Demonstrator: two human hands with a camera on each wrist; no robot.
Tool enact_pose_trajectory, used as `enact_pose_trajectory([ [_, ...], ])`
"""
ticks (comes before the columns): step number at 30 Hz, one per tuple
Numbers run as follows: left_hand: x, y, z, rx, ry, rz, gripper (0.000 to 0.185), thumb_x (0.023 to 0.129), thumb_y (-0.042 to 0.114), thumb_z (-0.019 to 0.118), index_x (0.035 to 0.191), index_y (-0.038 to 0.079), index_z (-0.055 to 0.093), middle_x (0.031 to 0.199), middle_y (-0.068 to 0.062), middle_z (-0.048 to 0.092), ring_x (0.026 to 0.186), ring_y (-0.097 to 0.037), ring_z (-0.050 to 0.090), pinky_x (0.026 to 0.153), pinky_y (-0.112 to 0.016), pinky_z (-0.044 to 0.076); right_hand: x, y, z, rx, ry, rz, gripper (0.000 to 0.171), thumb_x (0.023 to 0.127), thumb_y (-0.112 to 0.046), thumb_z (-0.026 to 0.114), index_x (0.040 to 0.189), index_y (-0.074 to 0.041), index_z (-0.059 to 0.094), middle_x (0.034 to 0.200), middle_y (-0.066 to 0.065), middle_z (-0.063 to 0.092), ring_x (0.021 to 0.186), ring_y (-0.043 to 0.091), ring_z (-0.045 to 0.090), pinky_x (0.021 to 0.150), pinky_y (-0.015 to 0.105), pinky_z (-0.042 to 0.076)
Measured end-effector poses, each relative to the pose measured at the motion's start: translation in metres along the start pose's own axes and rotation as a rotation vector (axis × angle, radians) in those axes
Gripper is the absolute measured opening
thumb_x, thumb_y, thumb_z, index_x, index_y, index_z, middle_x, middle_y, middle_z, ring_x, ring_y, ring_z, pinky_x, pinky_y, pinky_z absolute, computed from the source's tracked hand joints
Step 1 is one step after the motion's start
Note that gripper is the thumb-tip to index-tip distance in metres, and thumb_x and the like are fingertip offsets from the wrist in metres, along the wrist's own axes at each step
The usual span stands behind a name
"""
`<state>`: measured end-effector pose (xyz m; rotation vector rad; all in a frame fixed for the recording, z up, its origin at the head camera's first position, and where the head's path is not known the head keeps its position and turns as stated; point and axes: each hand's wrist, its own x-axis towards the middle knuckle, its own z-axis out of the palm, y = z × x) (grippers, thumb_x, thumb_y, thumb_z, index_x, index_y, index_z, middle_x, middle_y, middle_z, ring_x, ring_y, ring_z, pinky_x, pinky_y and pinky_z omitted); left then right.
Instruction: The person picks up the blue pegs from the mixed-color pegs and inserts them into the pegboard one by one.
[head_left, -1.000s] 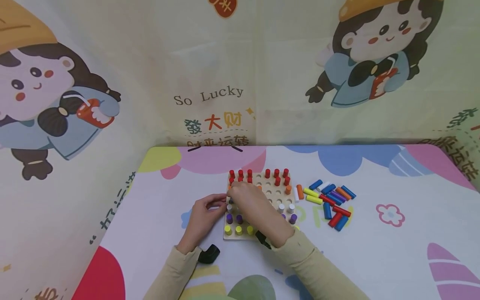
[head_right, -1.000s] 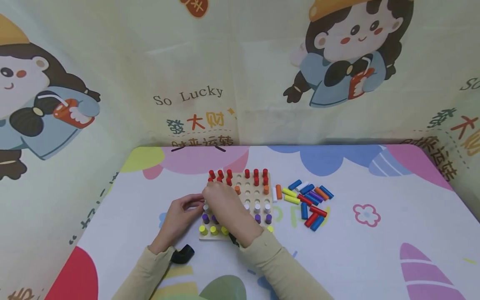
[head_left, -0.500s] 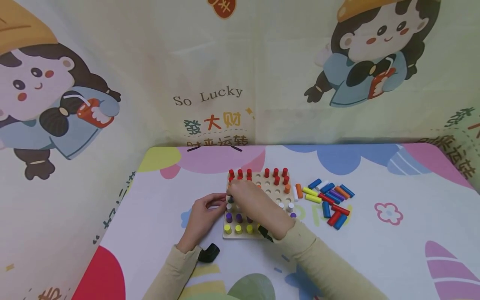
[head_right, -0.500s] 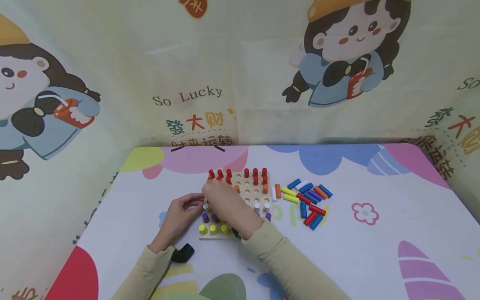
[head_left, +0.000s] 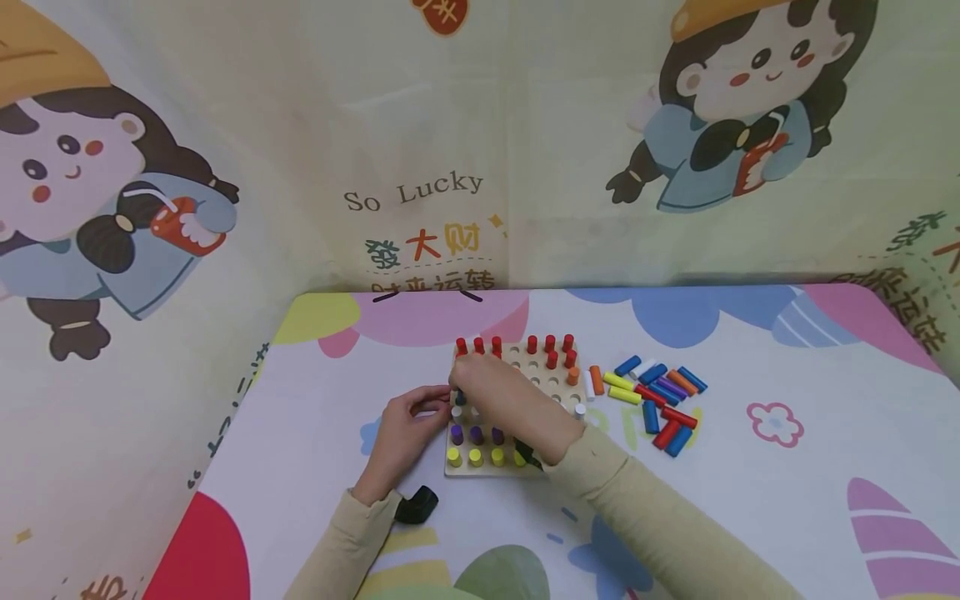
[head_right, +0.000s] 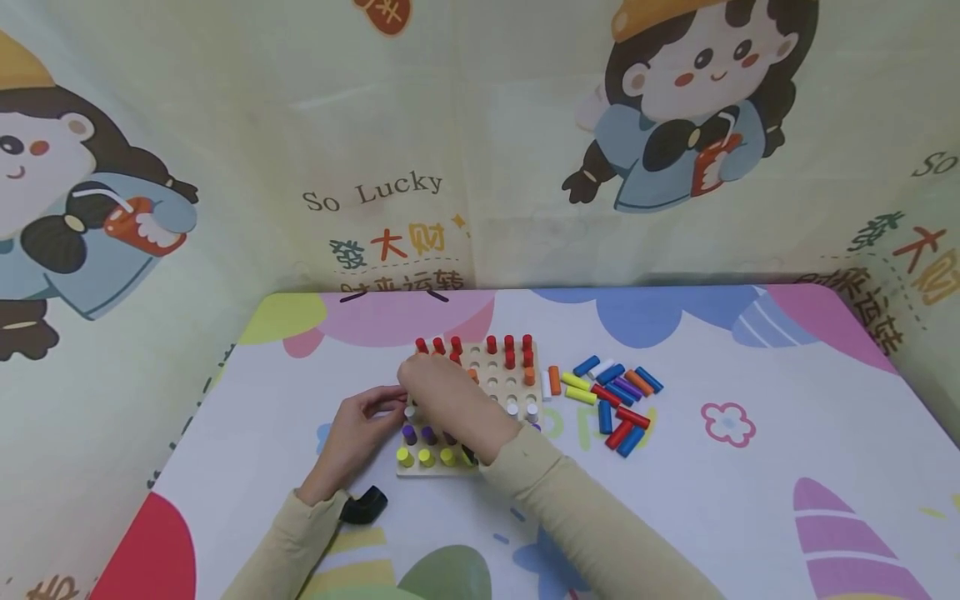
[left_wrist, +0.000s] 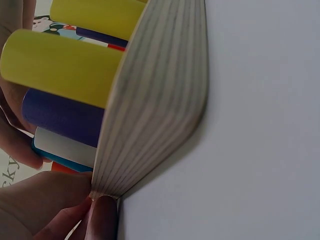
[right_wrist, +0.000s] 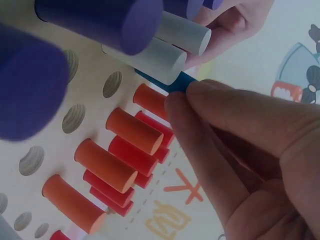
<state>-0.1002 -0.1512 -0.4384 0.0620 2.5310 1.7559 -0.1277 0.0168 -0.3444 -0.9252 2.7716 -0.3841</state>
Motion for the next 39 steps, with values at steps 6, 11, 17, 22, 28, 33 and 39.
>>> enact_pose_trajectory([
  [6, -0.006, 0.016, 0.001, 0.030, 0.014, -0.007, 0.029, 0.090, 0.004, 0.070, 0.119, -0.001, 0.069, 0.113, -0.015, 0.071, 0.101, -0.026, 0.068, 0.078, -0.011, 0.050, 0.006, 0.009, -0.002, 0.115, -0.040, -0.057, 0.022, 0.088, -0.006, 0.073, 0.110, -0.005, 0.076, 0.105, 0.006, 0.074, 0.093, 0.014, 0.067, 0.087, 0.025, 0.056],
  [11, -0.006, 0.016, 0.001, 0.044, 0.023, -0.022, 0.029, 0.090, 0.006, 0.071, 0.118, 0.001, 0.070, 0.113, -0.013, 0.071, 0.100, -0.024, 0.068, 0.082, -0.018, 0.054, 0.013, 0.022, -0.003, 0.168, -0.071, -0.131, 0.021, 0.092, -0.007, 0.070, 0.112, -0.007, 0.075, 0.109, 0.004, 0.074, 0.100, 0.014, 0.067, 0.091, 0.027, 0.055],
  [17, -0.008, 0.022, 0.001, 0.034, 0.017, -0.030, 0.028, 0.089, 0.004, 0.071, 0.117, 0.000, 0.070, 0.112, -0.014, 0.071, 0.100, -0.026, 0.068, 0.078, -0.013, 0.051, 0.017, 0.026, -0.004, 0.167, -0.090, -0.177, 0.020, 0.091, -0.008, 0.071, 0.110, -0.008, 0.076, 0.107, 0.002, 0.074, 0.096, 0.012, 0.066, 0.090, 0.026, 0.055],
  [22, 0.000, 0.002, 0.002, 0.038, 0.024, -0.023, 0.030, 0.089, 0.010, 0.073, 0.118, 0.004, 0.070, 0.113, -0.010, 0.072, 0.100, -0.022, 0.068, 0.079, -0.013, 0.052, 0.020, 0.029, -0.002, 0.174, -0.095, -0.168, 0.020, 0.090, -0.009, 0.072, 0.110, -0.009, 0.076, 0.106, 0.002, 0.074, 0.096, 0.012, 0.066, 0.091, 0.026, 0.054],
  [28, 0.003, -0.005, -0.001, 0.042, 0.006, -0.009, 0.029, 0.090, 0.015, 0.074, 0.118, 0.009, 0.071, 0.112, -0.006, 0.072, 0.099, -0.017, 0.068, 0.085, -0.024, 0.056, 0.021, 0.029, 0.001, 0.169, -0.111, -0.156, 0.021, 0.090, -0.010, 0.073, 0.110, -0.009, 0.076, 0.106, 0.002, 0.075, 0.095, 0.011, 0.067, 0.091, 0.026, 0.055],
  [33, 0.002, -0.005, -0.001, 0.059, 0.004, -0.011, 0.029, 0.090, 0.015, 0.074, 0.118, 0.009, 0.071, 0.113, -0.005, 0.072, 0.099, -0.017, 0.068, 0.086, -0.025, 0.056, 0.021, 0.026, 0.000, 0.150, -0.110, -0.162, 0.021, 0.089, -0.010, 0.073, 0.110, -0.010, 0.076, 0.107, 0.002, 0.073, 0.095, 0.012, 0.065, 0.091, 0.026, 0.054],
  [39, 0.002, -0.005, 0.000, 0.055, 0.007, 0.003, 0.030, 0.090, 0.014, 0.073, 0.118, 0.008, 0.071, 0.113, -0.006, 0.072, 0.099, -0.017, 0.068, 0.084, -0.025, 0.056, 0.017, 0.027, -0.003, 0.140, -0.097, -0.171, 0.021, 0.090, -0.014, 0.074, 0.111, -0.013, 0.076, 0.104, -0.001, 0.071, 0.089, 0.010, 0.061, 0.086, 0.023, 0.053],
])
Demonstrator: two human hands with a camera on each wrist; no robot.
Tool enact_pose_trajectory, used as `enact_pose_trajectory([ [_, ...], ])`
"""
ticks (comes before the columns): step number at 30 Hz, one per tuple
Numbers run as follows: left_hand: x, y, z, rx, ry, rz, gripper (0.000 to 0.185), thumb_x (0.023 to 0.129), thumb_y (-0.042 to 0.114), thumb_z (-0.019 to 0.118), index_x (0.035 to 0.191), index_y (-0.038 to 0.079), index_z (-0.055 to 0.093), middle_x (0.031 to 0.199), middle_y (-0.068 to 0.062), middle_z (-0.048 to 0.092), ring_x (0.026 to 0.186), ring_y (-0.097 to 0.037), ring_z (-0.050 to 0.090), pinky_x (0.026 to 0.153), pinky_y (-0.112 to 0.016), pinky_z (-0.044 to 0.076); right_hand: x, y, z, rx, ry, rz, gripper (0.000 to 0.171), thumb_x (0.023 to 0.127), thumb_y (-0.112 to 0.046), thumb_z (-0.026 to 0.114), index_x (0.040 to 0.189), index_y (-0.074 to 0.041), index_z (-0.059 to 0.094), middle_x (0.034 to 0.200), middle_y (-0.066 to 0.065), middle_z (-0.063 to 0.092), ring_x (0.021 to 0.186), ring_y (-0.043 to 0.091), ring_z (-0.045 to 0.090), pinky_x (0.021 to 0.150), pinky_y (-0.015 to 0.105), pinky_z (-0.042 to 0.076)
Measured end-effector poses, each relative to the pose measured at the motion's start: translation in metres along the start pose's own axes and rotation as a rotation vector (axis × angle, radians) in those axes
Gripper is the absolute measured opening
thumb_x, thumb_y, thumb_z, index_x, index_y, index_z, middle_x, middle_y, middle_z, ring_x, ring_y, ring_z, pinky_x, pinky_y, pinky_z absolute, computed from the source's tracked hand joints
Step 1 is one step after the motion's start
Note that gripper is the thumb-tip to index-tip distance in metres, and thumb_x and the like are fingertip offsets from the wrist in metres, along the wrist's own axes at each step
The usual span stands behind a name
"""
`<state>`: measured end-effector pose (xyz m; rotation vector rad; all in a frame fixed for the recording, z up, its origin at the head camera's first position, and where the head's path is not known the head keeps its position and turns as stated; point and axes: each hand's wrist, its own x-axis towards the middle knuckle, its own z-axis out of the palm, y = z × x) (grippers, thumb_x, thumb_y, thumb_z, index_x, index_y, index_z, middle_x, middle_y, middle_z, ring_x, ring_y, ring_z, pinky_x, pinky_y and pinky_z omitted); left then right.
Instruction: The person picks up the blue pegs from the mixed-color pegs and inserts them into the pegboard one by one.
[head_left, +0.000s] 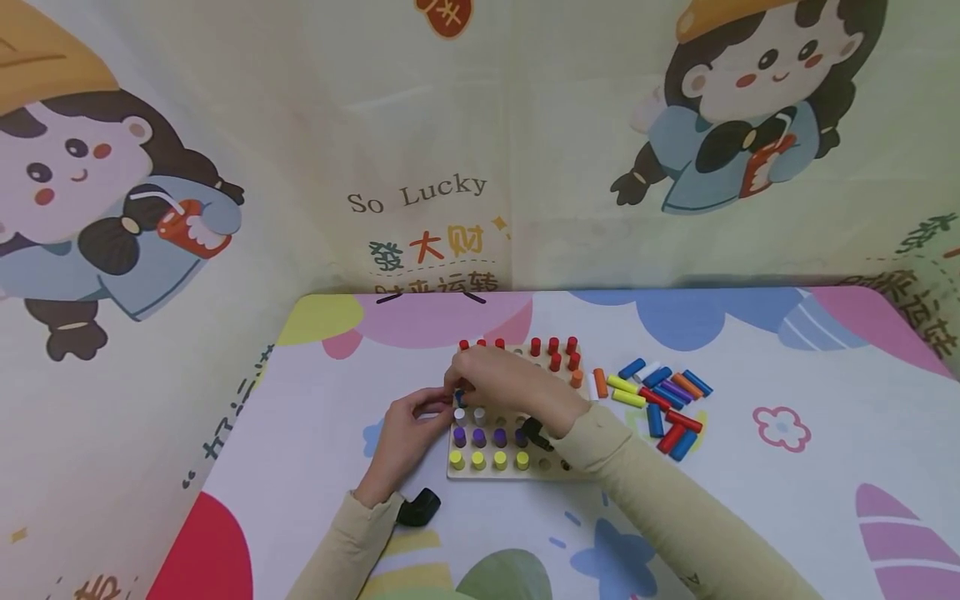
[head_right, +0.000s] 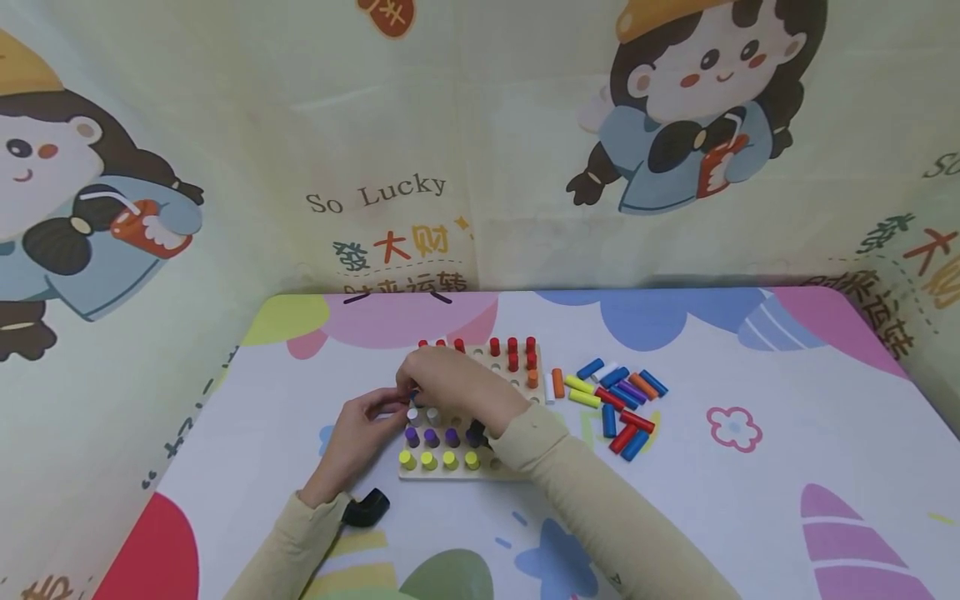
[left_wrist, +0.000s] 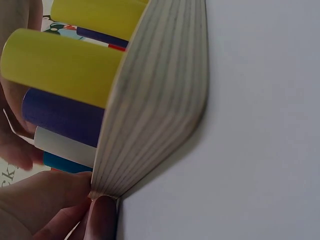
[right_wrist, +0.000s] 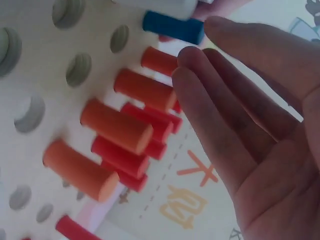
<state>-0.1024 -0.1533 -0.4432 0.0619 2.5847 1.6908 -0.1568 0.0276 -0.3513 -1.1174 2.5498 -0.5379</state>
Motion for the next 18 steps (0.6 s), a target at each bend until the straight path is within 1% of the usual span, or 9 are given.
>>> enact_pose_trajectory([
  [3, 0.000, 0.001, 0.000, 0.000, -0.001, -0.010, 0.029, 0.090, 0.014, 0.073, 0.118, 0.009, 0.071, 0.112, -0.004, 0.072, 0.098, -0.016, 0.068, 0.083, -0.023, 0.056, -0.004, 0.000, -0.005, 0.012, 0.003, -0.001, 0.017, 0.091, -0.013, 0.072, 0.107, -0.013, 0.076, 0.098, -0.002, 0.071, 0.085, 0.010, 0.059, 0.082, 0.024, 0.053],
  [6, 0.000, 0.002, 0.001, -0.001, -0.006, -0.023, 0.029, 0.090, 0.016, 0.074, 0.118, 0.010, 0.071, 0.112, -0.002, 0.072, 0.098, -0.016, 0.068, 0.084, -0.024, 0.056, -0.010, 0.002, -0.010, 0.047, 0.009, -0.001, 0.012, 0.092, -0.010, 0.070, 0.101, -0.013, 0.077, 0.094, -0.003, 0.070, 0.083, 0.012, 0.059, 0.079, 0.026, 0.052],
  [8, 0.000, 0.003, 0.001, -0.003, -0.010, -0.037, 0.030, 0.090, 0.016, 0.074, 0.119, 0.011, 0.071, 0.113, -0.001, 0.072, 0.099, -0.015, 0.068, 0.085, -0.025, 0.057, -0.015, 0.004, -0.013, 0.071, 0.019, -0.005, 0.011, 0.092, -0.010, 0.070, 0.100, -0.013, 0.077, 0.095, -0.002, 0.071, 0.084, 0.013, 0.060, 0.079, 0.027, 0.052],
  [10, 0.000, 0.004, 0.001, 0.004, -0.008, -0.045, 0.030, 0.090, 0.017, 0.074, 0.119, 0.012, 0.071, 0.114, -0.001, 0.071, 0.100, -0.016, 0.068, 0.086, -0.027, 0.057, -0.021, 0.005, -0.016, 0.082, 0.041, -0.016, 0.012, 0.091, -0.011, 0.071, 0.102, -0.012, 0.077, 0.097, -0.001, 0.072, 0.087, 0.014, 0.062, 0.080, 0.027, 0.053],
  [14, 0.000, 0.005, 0.000, 0.007, -0.004, -0.052, 0.029, 0.090, 0.017, 0.073, 0.119, 0.013, 0.071, 0.115, -0.001, 0.071, 0.100, -0.015, 0.067, 0.086, -0.029, 0.057, -0.030, 0.010, -0.023, 0.060, 0.082, -0.035, 0.018, 0.088, -0.015, 0.076, 0.106, -0.011, 0.076, 0.098, -0.002, 0.071, 0.090, 0.019, 0.065, 0.081, 0.027, 0.054],
  [18, 0.000, 0.004, 0.001, 0.002, -0.002, -0.064, 0.029, 0.090, 0.016, 0.073, 0.119, 0.013, 0.071, 0.115, -0.001, 0.071, 0.100, -0.015, 0.067, 0.086, -0.028, 0.057, -0.037, 0.015, -0.026, 0.037, 0.096, -0.061, 0.015, 0.089, -0.016, 0.075, 0.103, -0.012, 0.075, 0.097, -0.002, 0.069, 0.089, 0.020, 0.065, 0.080, 0.027, 0.054],
])
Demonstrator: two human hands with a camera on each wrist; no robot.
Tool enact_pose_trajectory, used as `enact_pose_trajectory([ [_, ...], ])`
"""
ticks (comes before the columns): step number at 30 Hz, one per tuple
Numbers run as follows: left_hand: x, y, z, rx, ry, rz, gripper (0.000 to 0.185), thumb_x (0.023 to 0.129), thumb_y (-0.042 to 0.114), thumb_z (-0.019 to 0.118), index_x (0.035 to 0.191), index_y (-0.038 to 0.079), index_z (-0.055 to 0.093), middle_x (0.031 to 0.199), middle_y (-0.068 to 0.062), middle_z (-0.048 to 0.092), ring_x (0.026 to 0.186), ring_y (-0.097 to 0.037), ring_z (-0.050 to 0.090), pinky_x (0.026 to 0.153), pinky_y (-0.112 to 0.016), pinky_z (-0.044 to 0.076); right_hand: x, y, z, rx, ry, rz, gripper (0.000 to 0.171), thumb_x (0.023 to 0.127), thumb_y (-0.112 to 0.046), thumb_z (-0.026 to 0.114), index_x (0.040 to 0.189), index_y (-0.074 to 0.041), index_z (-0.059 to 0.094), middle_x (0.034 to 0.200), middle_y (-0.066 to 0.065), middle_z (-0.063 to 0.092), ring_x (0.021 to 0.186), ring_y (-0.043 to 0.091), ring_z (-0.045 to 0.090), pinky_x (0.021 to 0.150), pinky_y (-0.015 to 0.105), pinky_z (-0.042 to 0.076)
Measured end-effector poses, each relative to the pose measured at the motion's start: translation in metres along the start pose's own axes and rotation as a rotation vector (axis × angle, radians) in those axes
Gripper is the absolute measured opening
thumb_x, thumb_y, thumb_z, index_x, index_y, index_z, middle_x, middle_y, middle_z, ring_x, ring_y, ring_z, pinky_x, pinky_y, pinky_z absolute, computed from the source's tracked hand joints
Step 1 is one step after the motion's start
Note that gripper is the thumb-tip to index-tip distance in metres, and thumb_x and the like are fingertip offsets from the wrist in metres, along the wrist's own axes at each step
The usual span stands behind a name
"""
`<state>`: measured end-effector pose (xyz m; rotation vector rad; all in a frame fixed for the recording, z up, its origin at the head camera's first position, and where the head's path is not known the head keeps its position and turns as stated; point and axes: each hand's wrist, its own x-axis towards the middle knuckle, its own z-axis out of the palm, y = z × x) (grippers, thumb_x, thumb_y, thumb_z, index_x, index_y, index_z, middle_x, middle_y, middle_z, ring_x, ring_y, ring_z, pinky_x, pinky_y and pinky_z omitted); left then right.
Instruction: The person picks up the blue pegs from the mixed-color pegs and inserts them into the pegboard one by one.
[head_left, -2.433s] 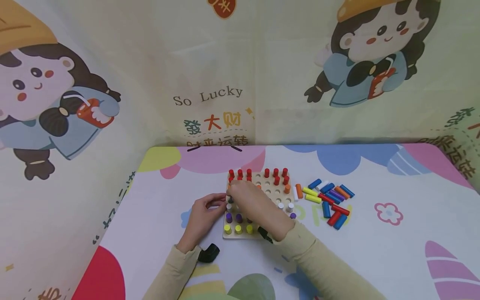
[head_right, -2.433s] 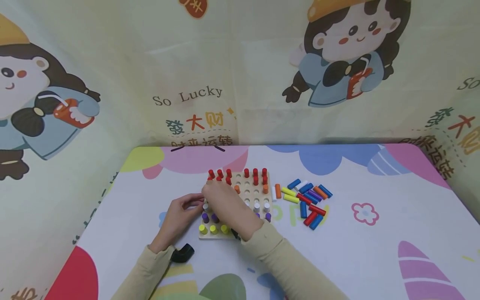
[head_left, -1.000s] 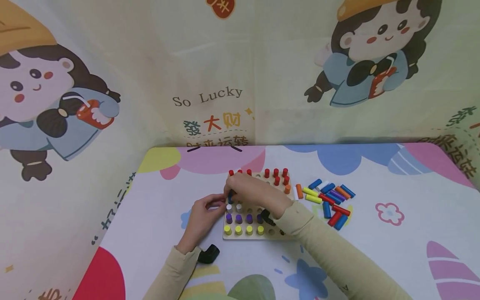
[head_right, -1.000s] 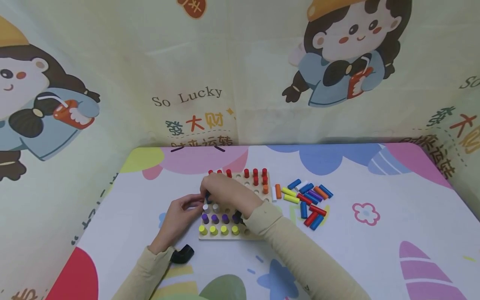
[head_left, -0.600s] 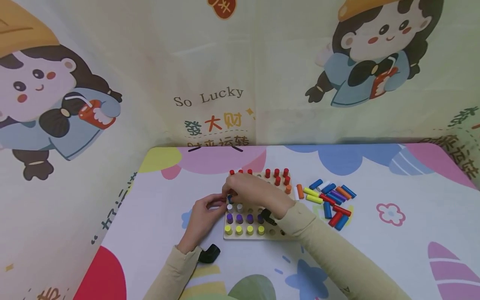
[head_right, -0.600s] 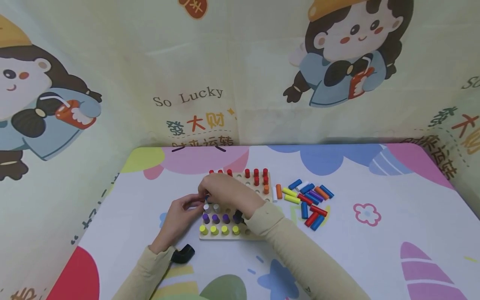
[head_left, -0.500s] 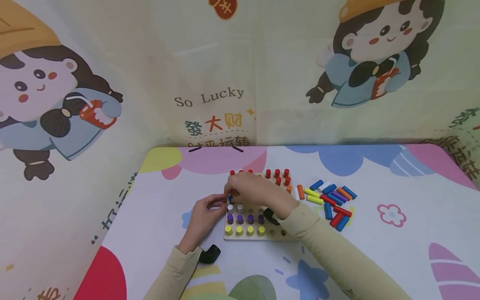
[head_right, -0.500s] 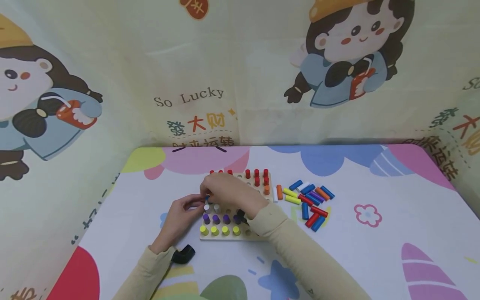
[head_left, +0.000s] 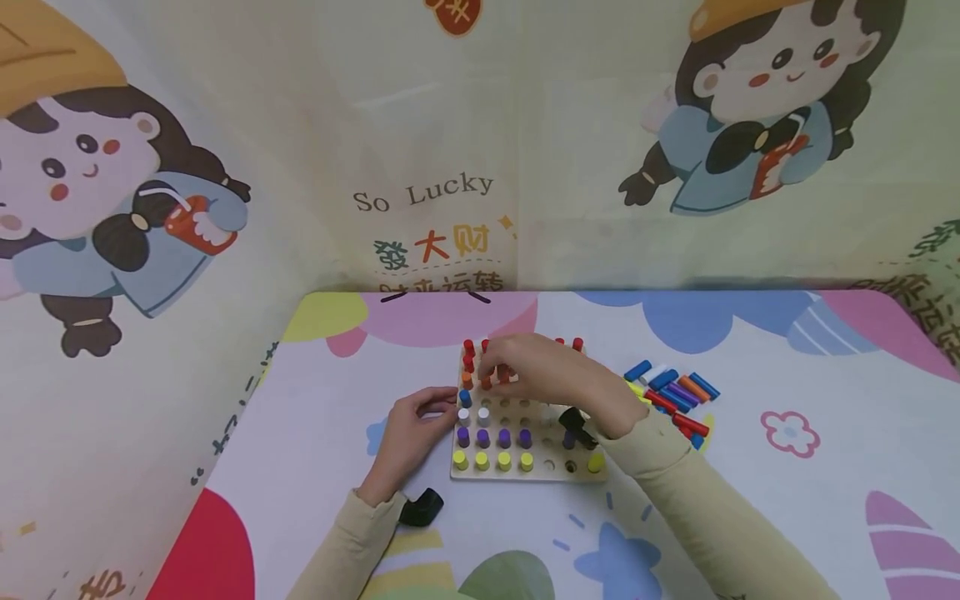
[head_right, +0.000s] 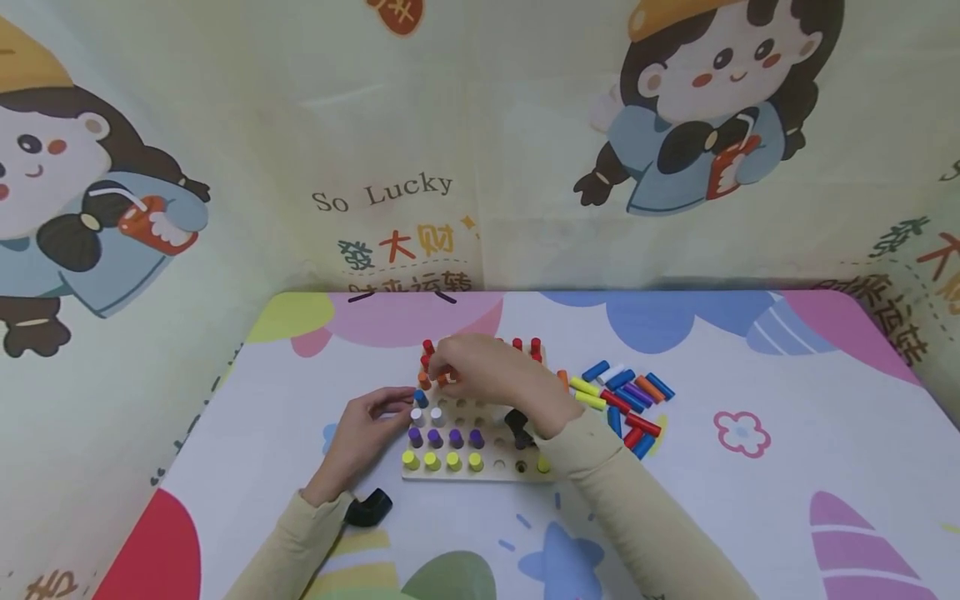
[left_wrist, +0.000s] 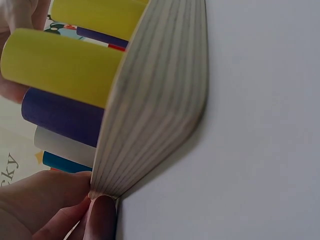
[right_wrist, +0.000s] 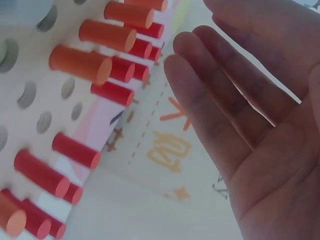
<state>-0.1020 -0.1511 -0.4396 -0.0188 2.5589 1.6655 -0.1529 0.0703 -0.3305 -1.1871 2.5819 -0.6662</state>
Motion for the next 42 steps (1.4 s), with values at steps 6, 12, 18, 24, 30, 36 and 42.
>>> enact_pose_trajectory([
  [6, 0.001, -0.002, 0.001, 0.006, -0.005, 0.004, 0.030, 0.090, 0.015, 0.073, 0.119, 0.012, 0.071, 0.116, -0.001, 0.071, 0.100, -0.015, 0.067, 0.087, -0.028, 0.057, -0.015, 0.008, -0.004, -0.011, 0.035, 0.031, 0.017, 0.088, -0.016, 0.076, 0.104, -0.012, 0.074, 0.101, 0.001, 0.070, 0.092, 0.018, 0.066, 0.084, 0.032, 0.056],
  [12, 0.002, 0.001, 0.000, 0.024, 0.000, 0.003, 0.030, 0.090, 0.017, 0.073, 0.120, 0.013, 0.070, 0.118, -0.001, 0.070, 0.102, -0.016, 0.067, 0.089, -0.032, 0.057, -0.032, 0.019, -0.011, -0.001, 0.065, 0.066, 0.020, 0.088, -0.014, 0.075, 0.108, -0.011, 0.074, 0.104, 0.003, 0.070, 0.092, 0.017, 0.065, 0.085, 0.037, 0.057],
  [18, 0.002, 0.002, 0.000, 0.022, 0.000, -0.006, 0.030, 0.091, 0.017, 0.072, 0.120, 0.013, 0.070, 0.118, -0.001, 0.070, 0.102, -0.016, 0.067, 0.090, -0.033, 0.057, -0.048, 0.030, -0.017, -0.009, 0.088, 0.125, 0.027, 0.086, -0.011, 0.077, 0.112, -0.009, 0.072, 0.109, 0.005, 0.071, 0.090, 0.015, 0.064, 0.082, 0.034, 0.057],
  [24, 0.002, 0.002, 0.000, 0.019, -0.002, -0.002, 0.029, 0.091, 0.017, 0.072, 0.120, 0.014, 0.070, 0.116, -0.001, 0.070, 0.101, -0.015, 0.067, 0.089, -0.032, 0.057, -0.061, 0.045, -0.020, 0.001, 0.086, 0.167, 0.028, 0.086, -0.008, 0.076, 0.114, -0.008, 0.071, 0.109, 0.007, 0.069, 0.093, 0.019, 0.063, 0.083, 0.037, 0.058],
  [30, 0.001, 0.002, 0.000, 0.021, 0.005, -0.011, 0.029, 0.091, 0.016, 0.072, 0.120, 0.013, 0.070, 0.117, -0.001, 0.070, 0.101, -0.015, 0.067, 0.089, -0.032, 0.057, -0.071, 0.060, -0.021, -0.008, 0.104, 0.177, 0.023, 0.086, -0.011, 0.077, 0.108, -0.009, 0.072, 0.104, 0.005, 0.069, 0.095, 0.021, 0.064, 0.085, 0.043, 0.057],
  [36, 0.000, 0.001, 0.000, 0.019, 0.003, -0.019, 0.029, 0.091, 0.017, 0.072, 0.120, 0.014, 0.070, 0.117, -0.001, 0.070, 0.101, -0.016, 0.066, 0.089, -0.032, 0.057, -0.083, 0.073, -0.019, -0.039, 0.093, 0.238, 0.020, 0.087, -0.009, 0.076, 0.107, -0.009, 0.072, 0.107, 0.006, 0.069, 0.097, 0.021, 0.064, 0.086, 0.043, 0.057],
  [42, -0.001, 0.000, 0.001, 0.016, 0.001, -0.023, 0.030, 0.091, 0.018, 0.072, 0.120, 0.014, 0.070, 0.115, -0.001, 0.070, 0.101, -0.015, 0.066, 0.088, -0.032, 0.057, -0.093, 0.081, -0.018, -0.099, 0.093, 0.252, 0.023, 0.085, -0.007, 0.077, 0.107, -0.007, 0.072, 0.107, 0.008, 0.069, 0.096, 0.024, 0.065, 0.085, 0.042, 0.058],
])
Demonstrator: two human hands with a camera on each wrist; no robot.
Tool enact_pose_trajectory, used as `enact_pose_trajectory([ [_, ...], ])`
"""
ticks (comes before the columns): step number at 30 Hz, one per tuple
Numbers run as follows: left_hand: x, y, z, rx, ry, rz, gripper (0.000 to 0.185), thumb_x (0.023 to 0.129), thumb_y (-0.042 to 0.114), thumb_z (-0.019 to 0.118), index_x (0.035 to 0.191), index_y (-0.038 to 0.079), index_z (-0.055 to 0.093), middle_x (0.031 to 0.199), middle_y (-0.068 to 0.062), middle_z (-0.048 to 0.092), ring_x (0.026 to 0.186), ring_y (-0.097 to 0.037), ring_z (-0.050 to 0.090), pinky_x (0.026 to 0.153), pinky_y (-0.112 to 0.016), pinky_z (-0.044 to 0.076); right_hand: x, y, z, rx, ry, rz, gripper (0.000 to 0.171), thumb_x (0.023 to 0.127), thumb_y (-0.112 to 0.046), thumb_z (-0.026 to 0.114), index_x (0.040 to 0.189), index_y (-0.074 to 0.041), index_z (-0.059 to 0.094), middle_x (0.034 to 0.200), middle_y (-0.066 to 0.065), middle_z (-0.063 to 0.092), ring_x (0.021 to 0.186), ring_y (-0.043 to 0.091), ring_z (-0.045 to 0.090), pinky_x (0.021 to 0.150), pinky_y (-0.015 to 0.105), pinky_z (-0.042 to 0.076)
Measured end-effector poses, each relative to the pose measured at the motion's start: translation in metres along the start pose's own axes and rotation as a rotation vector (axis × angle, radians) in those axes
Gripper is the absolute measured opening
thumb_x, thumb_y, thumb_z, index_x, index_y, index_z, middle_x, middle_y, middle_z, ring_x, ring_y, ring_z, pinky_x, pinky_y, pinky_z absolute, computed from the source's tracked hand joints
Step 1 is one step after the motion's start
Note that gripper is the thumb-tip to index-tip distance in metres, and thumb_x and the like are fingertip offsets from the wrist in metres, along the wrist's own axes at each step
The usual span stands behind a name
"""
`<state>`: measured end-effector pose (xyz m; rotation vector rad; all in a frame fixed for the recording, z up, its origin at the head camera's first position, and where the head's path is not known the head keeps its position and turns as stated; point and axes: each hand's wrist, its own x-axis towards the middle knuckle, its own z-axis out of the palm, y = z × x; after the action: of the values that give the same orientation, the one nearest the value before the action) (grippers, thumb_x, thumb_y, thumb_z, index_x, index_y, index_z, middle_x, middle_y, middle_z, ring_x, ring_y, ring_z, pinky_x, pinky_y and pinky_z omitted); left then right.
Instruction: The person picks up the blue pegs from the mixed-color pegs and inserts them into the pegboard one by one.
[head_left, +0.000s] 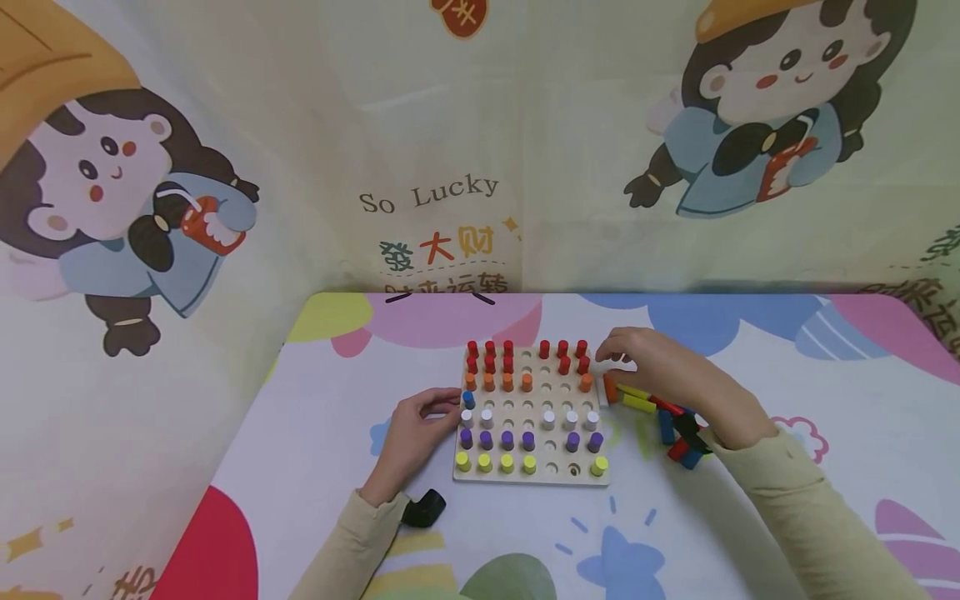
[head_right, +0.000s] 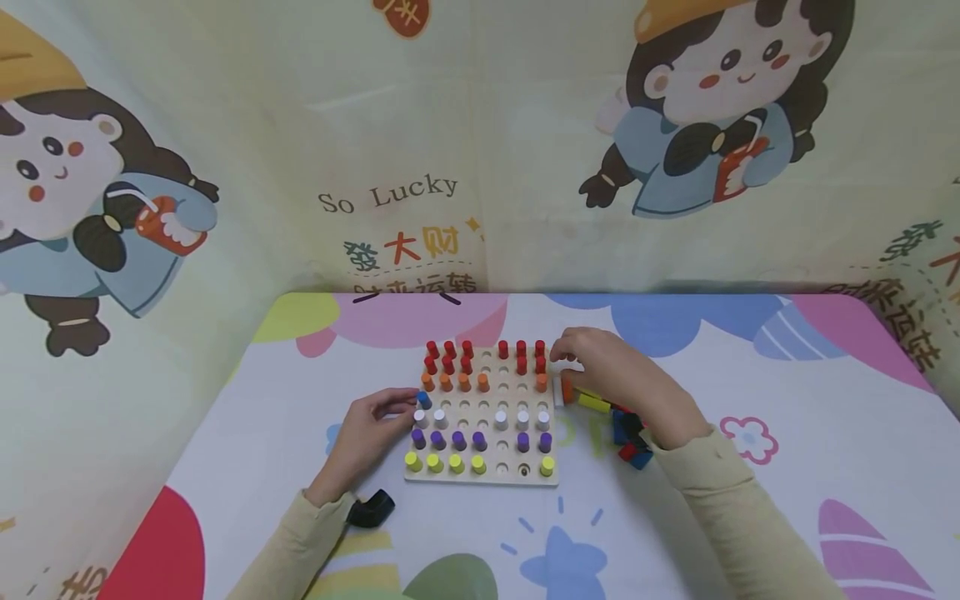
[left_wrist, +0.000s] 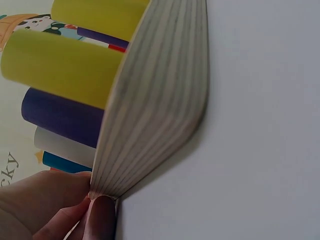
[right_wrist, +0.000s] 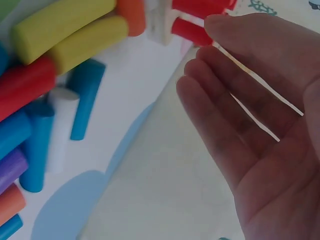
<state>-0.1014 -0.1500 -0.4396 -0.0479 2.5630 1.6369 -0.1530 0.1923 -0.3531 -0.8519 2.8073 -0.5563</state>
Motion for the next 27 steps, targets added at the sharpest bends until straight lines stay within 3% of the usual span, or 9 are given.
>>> enact_pose_trajectory([
  [27, 0.001, -0.003, 0.000, -0.005, 0.003, 0.038, 0.030, 0.090, 0.016, 0.072, 0.120, 0.011, 0.070, 0.111, -0.002, 0.072, 0.096, -0.014, 0.067, 0.085, -0.027, 0.057, -0.007, 0.034, 0.008, -0.123, -0.064, 0.103, 0.020, 0.080, -0.005, 0.080, 0.099, -0.004, 0.076, 0.097, 0.007, 0.071, 0.091, 0.027, 0.066, 0.085, 0.048, 0.057],
])
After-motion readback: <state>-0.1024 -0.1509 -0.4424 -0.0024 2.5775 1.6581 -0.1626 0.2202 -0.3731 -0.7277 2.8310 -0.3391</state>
